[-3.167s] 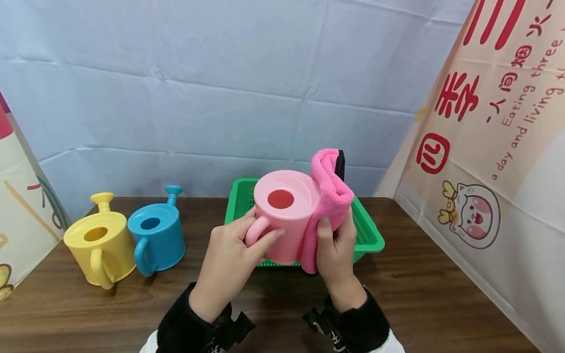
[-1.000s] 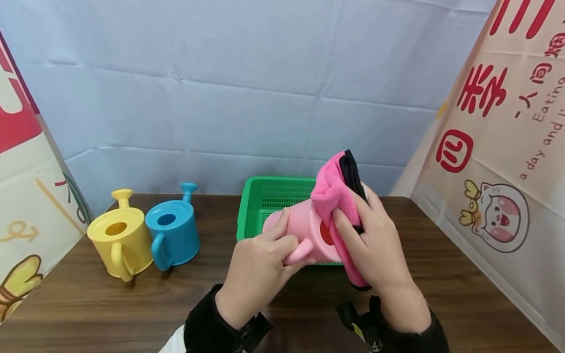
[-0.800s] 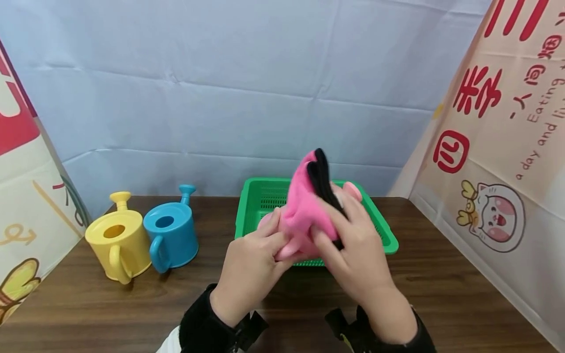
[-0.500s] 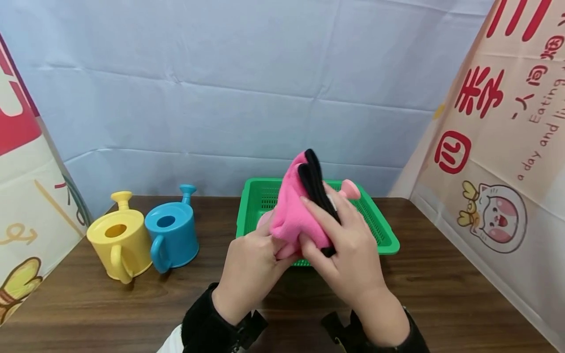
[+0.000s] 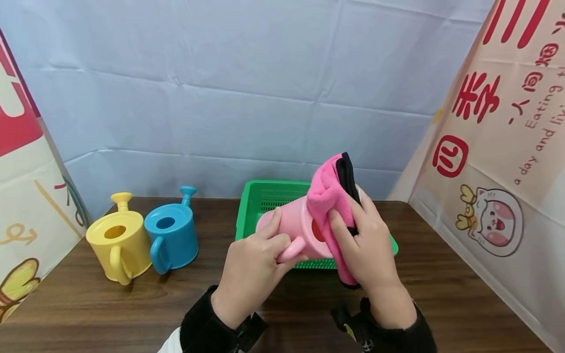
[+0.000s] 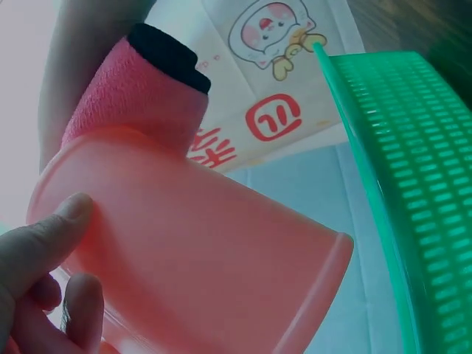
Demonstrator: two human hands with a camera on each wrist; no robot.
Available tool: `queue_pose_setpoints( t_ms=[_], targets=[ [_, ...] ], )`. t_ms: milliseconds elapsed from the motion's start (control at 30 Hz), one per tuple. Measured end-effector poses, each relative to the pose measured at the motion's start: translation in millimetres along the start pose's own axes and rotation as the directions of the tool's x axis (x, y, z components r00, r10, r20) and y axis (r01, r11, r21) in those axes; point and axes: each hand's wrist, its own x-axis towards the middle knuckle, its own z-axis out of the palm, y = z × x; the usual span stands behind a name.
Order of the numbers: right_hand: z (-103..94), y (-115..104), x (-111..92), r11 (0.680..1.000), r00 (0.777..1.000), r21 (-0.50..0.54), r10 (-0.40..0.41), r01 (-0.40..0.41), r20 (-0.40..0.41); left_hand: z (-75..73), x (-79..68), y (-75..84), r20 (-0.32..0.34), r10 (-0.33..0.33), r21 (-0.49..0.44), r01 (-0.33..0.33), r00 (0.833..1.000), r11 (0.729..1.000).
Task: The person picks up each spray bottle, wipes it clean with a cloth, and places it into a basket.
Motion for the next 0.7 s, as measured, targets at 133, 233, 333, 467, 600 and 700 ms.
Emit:
queue_pose_setpoints(
  t_ms=[133, 233, 333, 467, 600, 700],
  targets=[
    [4.4, -13, -1, 0.979, 0.976, 0.014, -0.200, 0.201, -0.083, 0.3, -0.9, -1.3, -0.016, -0.003, -0.008, 0.003, 1.000, 1.000],
    [5.7, -23, -3, 0.952, 0.945, 0.019, -0.299, 0.304, -0.133, 1.0, -1.7, -1.2, -0.029, -0.004, -0.022, 0.003, 1.000, 1.000],
    [4.7, -28, -4, 0.939, 0.930, 0.023, -0.335, 0.342, -0.154, 2.0, -2.4, -0.3, -0.039, 0.001, -0.032, -0.002, 0.999, 0.999],
    [0.5, -22, -4, 0.962, 0.955, 0.016, -0.270, 0.274, -0.119, 3.2, -2.5, 1.4, -0.048, 0.014, -0.007, -0.014, 0.999, 1.000],
    [-4.1, -12, -4, 0.995, 0.995, -0.042, -0.092, 0.090, -0.041, 2.7, -2.8, 2.7, -0.043, 0.002, 0.040, 0.000, 0.999, 0.999],
    [-5.6, -6, -3, 0.996, 0.999, -0.083, 0.034, -0.034, 0.001, 1.2, -3.4, 2.8, -0.046, -0.016, 0.055, 0.019, 0.999, 0.998]
  ],
)
